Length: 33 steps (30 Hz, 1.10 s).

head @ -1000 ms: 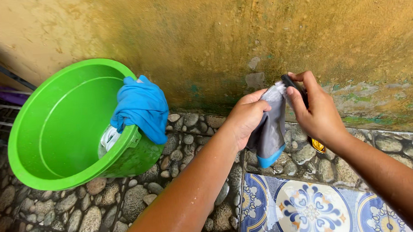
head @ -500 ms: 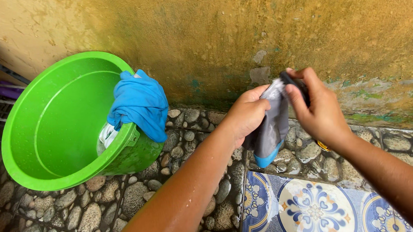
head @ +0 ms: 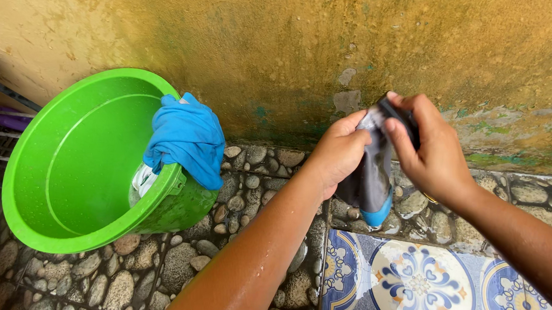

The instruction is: The person rinses a dark garment under a tap and then scrubs the fabric with a brush and soap.

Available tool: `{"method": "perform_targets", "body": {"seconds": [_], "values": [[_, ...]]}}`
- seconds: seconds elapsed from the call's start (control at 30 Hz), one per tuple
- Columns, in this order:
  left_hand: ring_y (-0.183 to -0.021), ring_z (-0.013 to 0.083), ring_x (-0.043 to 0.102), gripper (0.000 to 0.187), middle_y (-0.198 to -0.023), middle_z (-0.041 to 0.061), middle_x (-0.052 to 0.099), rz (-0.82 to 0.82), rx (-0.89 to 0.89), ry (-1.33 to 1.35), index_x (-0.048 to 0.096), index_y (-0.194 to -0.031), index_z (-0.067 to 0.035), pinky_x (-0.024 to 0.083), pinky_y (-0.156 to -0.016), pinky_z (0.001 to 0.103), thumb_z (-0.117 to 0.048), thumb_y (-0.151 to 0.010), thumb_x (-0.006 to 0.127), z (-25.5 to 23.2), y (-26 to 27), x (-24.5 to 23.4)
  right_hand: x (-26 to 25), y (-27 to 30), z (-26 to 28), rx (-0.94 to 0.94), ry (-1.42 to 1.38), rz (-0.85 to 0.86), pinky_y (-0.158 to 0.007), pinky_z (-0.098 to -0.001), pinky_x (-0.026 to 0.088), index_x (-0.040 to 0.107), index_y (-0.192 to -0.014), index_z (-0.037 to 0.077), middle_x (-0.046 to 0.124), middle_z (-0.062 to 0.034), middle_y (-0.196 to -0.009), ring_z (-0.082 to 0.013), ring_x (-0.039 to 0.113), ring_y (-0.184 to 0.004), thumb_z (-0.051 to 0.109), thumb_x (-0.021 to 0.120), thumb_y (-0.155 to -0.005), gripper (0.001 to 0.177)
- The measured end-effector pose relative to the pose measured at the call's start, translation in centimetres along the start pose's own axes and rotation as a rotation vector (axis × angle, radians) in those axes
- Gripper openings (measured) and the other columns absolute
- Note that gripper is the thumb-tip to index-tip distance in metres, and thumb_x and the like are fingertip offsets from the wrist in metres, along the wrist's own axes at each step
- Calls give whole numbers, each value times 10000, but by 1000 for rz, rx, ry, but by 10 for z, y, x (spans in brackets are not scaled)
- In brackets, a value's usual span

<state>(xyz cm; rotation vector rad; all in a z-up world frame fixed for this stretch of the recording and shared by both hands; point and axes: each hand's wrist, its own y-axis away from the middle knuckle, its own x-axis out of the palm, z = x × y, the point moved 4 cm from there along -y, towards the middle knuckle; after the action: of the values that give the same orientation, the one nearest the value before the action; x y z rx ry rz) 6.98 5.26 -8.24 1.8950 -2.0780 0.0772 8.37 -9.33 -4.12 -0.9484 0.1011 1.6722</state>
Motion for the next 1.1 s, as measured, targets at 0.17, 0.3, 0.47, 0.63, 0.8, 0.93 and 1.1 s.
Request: {"method": "perform_targets", "body": {"seconds": [0.17,0.3,0.47,0.63,0.8,0.93,1.1], "values": [[-807,150,624,410,-950,60,674,2,-33,-3,625,-1297,-32,530,-737,332,-24,-921,461,-4,1,1,-3,7,10,-191,55,-90,-964,-445,506,500,-1203,-18,644,-261,-1282,-397,652,-1210,178,605,-1076,256],[-843,142,630,440,-990,60,689,20,20,-7,628,-1307,-25,532,-777,319,-13,-905,451,-7,2,2,-3,-7,0,260,46,9,-849,-462,508,517,-1314,51,692,-266,-1114,-421,680,-991,235,586,-1079,306],[-938,114,628,472,-1079,46,693,-5,50,-74,612,-1354,-45,508,-866,284,-22,-907,466,-13,10,3,-11,13,24,-86,-5,-65,-858,-415,516,526,-1248,-3,659,-224,-1186,-355,681,-1043,199,613,-1044,300],[-969,152,621,503,-1122,86,688,26,49,-2,607,-1390,-29,504,-875,314,-32,-909,458,-32,25,21,-31,19,39,-117,84,-145,-821,-413,522,560,-1224,0,627,-218,-1073,-357,671,-978,191,630,-999,303],[-1068,125,644,508,-1212,61,697,2,82,-37,581,-1406,-43,490,-948,267,-45,-912,460,-49,48,33,-45,22,51,-120,-5,-177,-809,-414,535,557,-1174,14,642,-194,-1137,-377,689,-1007,204,641,-1011,264],[-1080,120,645,487,-1215,58,696,12,58,-9,594,-1400,-38,485,-951,259,-53,-930,469,-58,69,39,-54,43,78,-190,92,-92,-707,-436,536,625,-1220,75,615,-183,-1046,-399,676,-887,232,673,-895,364],[-1043,118,657,533,-1198,60,712,13,40,-32,595,-1402,-49,497,-943,258,-27,-888,454,-66,89,40,-68,42,95,-48,122,-96,-710,-437,540,638,-1234,119,612,-164,-1035,-382,677,-872,263,665,-913,352]]}}
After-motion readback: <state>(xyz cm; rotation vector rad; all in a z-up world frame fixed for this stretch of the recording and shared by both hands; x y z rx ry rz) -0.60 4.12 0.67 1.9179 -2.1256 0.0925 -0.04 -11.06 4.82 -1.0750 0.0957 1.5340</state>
